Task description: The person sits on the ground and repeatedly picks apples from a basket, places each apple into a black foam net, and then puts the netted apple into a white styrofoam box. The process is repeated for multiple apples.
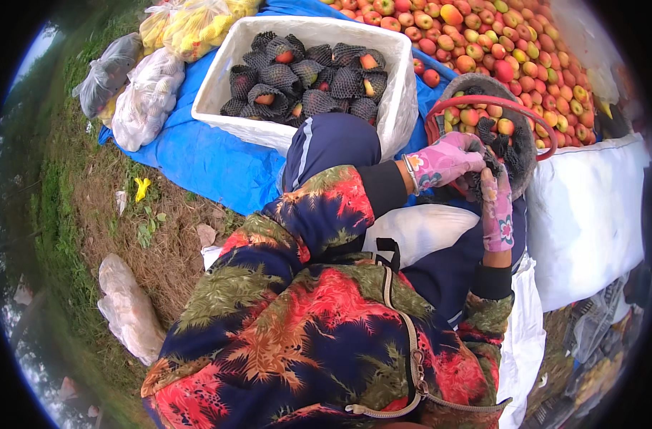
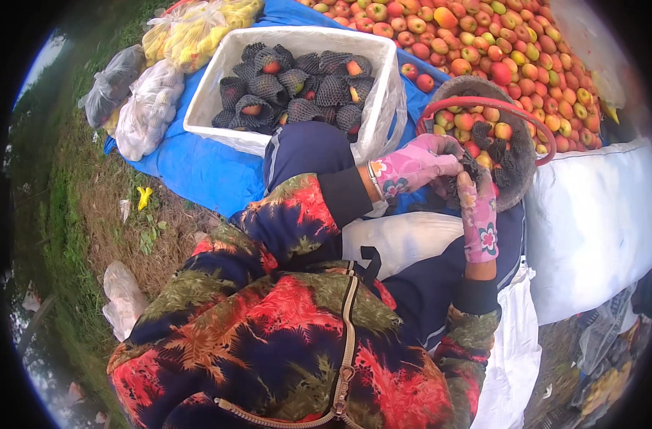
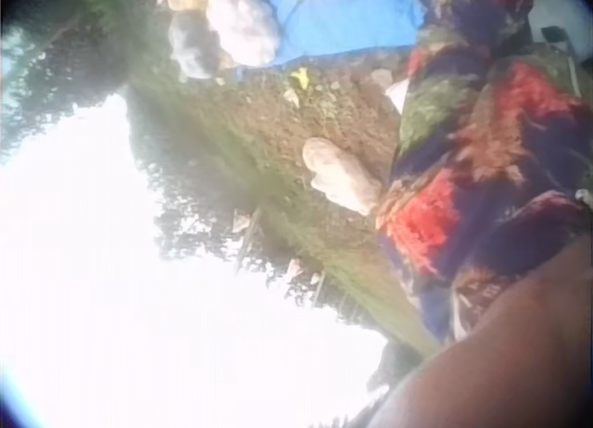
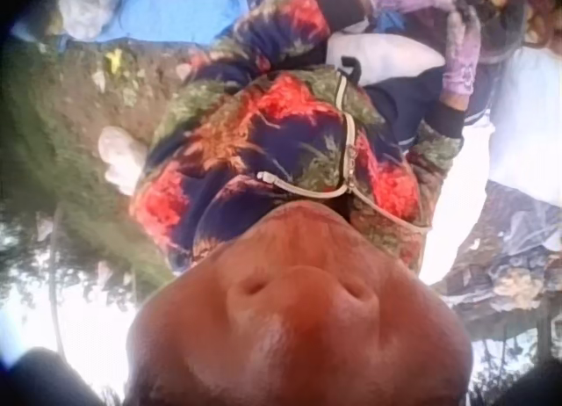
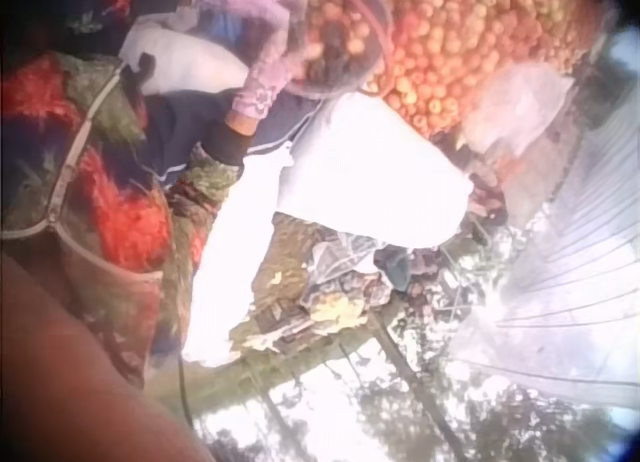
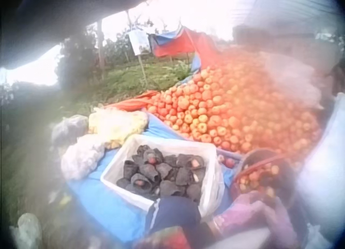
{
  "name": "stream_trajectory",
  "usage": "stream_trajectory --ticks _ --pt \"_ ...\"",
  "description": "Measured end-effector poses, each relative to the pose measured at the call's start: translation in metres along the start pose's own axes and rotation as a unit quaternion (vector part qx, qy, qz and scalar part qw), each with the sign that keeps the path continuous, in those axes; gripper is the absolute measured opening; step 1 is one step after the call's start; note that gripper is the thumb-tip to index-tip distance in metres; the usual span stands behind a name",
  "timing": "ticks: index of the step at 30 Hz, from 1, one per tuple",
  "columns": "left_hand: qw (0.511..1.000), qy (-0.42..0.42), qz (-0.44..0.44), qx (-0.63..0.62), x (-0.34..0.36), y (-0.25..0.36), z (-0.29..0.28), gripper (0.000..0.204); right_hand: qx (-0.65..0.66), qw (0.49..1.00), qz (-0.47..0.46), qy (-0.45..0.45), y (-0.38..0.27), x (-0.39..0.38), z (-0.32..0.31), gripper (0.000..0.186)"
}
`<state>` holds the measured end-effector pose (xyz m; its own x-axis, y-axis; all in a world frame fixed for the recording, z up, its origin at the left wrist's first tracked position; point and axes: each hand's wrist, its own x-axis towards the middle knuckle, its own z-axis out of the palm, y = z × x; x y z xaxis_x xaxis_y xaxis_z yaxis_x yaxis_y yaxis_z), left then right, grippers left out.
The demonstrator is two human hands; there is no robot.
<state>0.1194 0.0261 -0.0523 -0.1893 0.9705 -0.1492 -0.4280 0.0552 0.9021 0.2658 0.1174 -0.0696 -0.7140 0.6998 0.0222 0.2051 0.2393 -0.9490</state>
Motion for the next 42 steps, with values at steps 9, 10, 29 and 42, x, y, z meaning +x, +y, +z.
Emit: stream_trajectory --ticks 9,10,29,42 --pt "0.909 -0.116 0.221 0.333 -0.023 -0.001 0.016 0.038 -0.139 0.989 0.028 0.048 0.036 -0.003 -0.034 0.027" --pt "0.857 -0.177 0.212 0.436 -0.027 -0.007 0.017 0.039 -0.144 0.987 0.037 0.055 0.027 -0.009 -0.032 0.027" --pt "0.955 -0.073 -0.285 0.041 -0.026 -0.002 0.029 0.039 -0.22 0.968 -0.014 -0.117 -0.031 -0.056 -0.019 0.019" --pt "0.913 0.223 -0.044 -0.34 -0.01 0.033 -0.023 0.027 -0.254 0.933 0.031 -0.252 0.019 0.054 -0.048 0.026"
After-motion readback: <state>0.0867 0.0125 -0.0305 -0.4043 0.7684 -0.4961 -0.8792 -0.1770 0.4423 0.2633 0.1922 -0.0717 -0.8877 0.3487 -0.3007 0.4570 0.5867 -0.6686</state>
